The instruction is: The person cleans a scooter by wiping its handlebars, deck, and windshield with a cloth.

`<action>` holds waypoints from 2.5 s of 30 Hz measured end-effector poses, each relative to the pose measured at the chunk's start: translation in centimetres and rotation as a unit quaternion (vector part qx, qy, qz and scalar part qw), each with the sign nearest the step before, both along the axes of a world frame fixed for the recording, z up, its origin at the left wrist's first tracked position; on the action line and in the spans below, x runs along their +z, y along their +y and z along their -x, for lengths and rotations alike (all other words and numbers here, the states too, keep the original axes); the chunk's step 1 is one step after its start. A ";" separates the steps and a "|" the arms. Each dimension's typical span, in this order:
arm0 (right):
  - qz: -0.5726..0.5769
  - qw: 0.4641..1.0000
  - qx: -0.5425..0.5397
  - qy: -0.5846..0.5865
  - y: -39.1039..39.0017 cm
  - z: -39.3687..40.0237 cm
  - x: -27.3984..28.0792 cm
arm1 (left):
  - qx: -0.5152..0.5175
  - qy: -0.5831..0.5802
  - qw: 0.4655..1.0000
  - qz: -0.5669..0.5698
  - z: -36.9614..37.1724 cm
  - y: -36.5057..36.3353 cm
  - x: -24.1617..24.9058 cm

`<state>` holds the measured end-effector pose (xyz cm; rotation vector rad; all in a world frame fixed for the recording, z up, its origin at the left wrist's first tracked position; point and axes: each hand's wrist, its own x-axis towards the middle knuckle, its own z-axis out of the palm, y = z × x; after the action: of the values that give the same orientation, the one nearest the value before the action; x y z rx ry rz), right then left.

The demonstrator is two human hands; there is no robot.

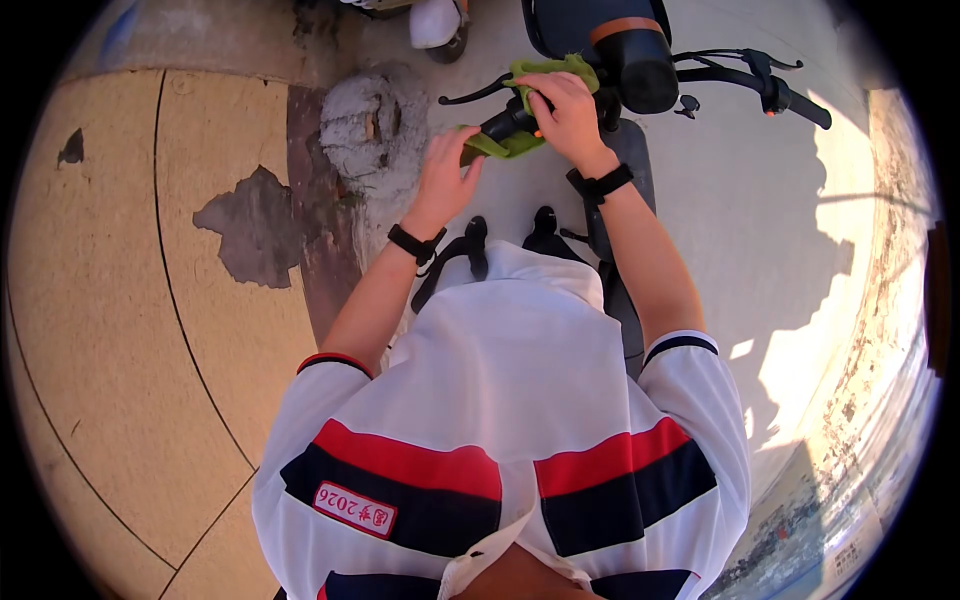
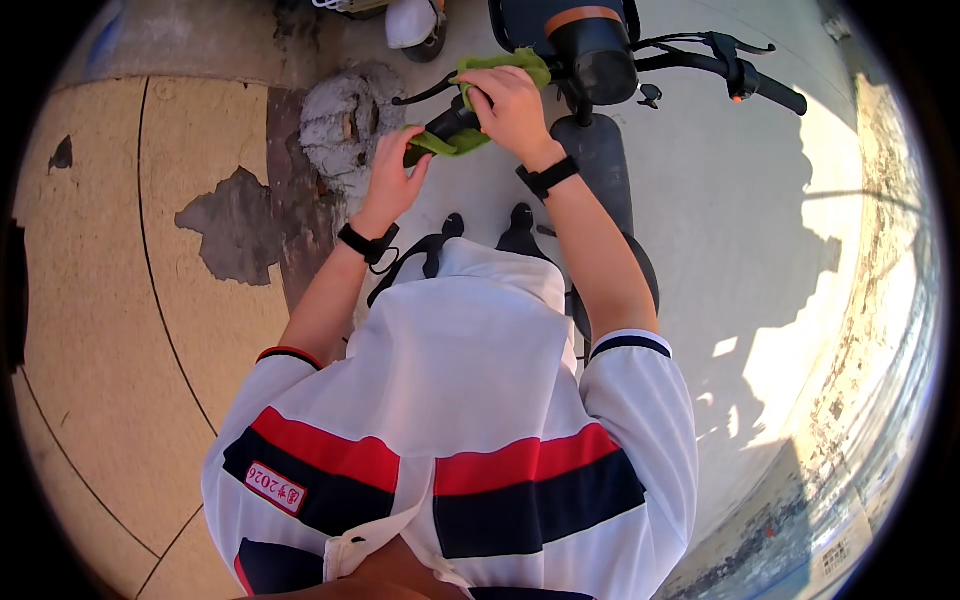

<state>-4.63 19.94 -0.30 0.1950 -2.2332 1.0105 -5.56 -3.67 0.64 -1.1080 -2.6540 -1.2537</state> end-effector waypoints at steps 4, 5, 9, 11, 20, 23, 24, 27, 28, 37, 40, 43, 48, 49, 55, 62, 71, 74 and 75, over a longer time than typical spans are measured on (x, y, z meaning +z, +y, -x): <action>-0.054 0.998 -0.017 -0.001 0.0 0.4 1.3 | 0.010 0.003 1.000 0.003 0.5 0.6 -0.9; -0.069 0.997 -0.033 0.002 0.0 0.6 1.3 | 0.011 0.009 1.000 -0.001 0.4 0.7 -1.0; -0.052 0.999 -0.015 -0.004 0.1 0.6 0.7 | 0.011 0.013 1.000 0.004 0.4 0.6 -1.2; -0.038 0.999 -0.007 0.002 0.5 0.2 0.5 | 0.015 0.016 1.000 0.006 0.4 0.7 -1.5; 0.071 0.997 -0.019 0.002 -1.2 -3.3 -0.1 | -0.004 0.029 0.999 0.027 0.8 0.3 -1.5; 0.072 0.993 -0.089 -0.024 -2.3 -5.4 -0.1 | -0.010 0.018 1.000 0.022 1.3 0.4 -0.9; 0.072 0.989 -0.120 -0.040 -2.7 -6.6 -0.4 | -0.009 0.015 1.000 0.015 1.3 0.4 -0.9; 0.032 0.972 -0.176 -0.152 -2.7 -10.4 -2.4 | -0.033 0.016 0.999 0.011 1.7 0.1 -0.8; 0.046 0.968 -0.196 -0.153 -3.0 -11.7 -2.7 | -0.042 0.017 0.999 0.013 1.8 -0.3 -0.7; 0.083 0.923 -0.347 -0.146 -8.3 -20.3 -2.4 | -0.030 0.038 0.999 -0.013 -0.3 -8.5 -2.1; 0.074 0.915 -0.370 -0.145 -10.9 -23.7 -2.3 | -0.026 0.029 0.999 -0.006 -1.1 -11.5 -2.7; 0.068 0.903 -0.396 -0.151 -13.3 -27.2 -2.7 | -0.039 0.013 0.999 -0.022 -1.8 -13.3 -3.8; 0.091 0.890 -0.414 -0.170 -16.2 -32.4 -2.6 | -0.058 -0.025 0.998 -0.018 -5.2 -14.4 -4.0; 0.093 0.886 -0.422 -0.170 -16.5 -33.1 -2.5 | -0.061 -0.029 0.997 -0.029 -6.0 -14.5 -3.8; 0.108 0.882 -0.434 -0.149 -16.7 -36.7 -2.5 | -0.073 -0.013 0.994 -0.074 -11.3 -15.3 -1.4; 0.123 0.892 -0.417 -0.127 -17.0 -45.5 -2.3 | -0.071 0.022 0.992 -0.097 -20.9 -15.5 1.3; 0.167 0.869 -0.450 -0.119 -17.8 -62.5 -3.2 | -0.141 -0.022 0.986 -0.090 -38.2 -14.2 1.0; 0.179 0.859 -0.467 -0.108 -18.1 -66.1 -3.3 | -0.161 -0.039 0.984 -0.071 -41.6 -14.4 1.5; 0.181 0.858 -0.469 -0.102 -18.1 -67.1 -3.7 | -0.166 -0.044 0.983 -0.062 -42.4 -14.5 1.7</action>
<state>62.45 1.85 -4.02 -1.1094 -1.8601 0.8567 36.87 -18.14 2.33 -1.5556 -2.4783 -1.5281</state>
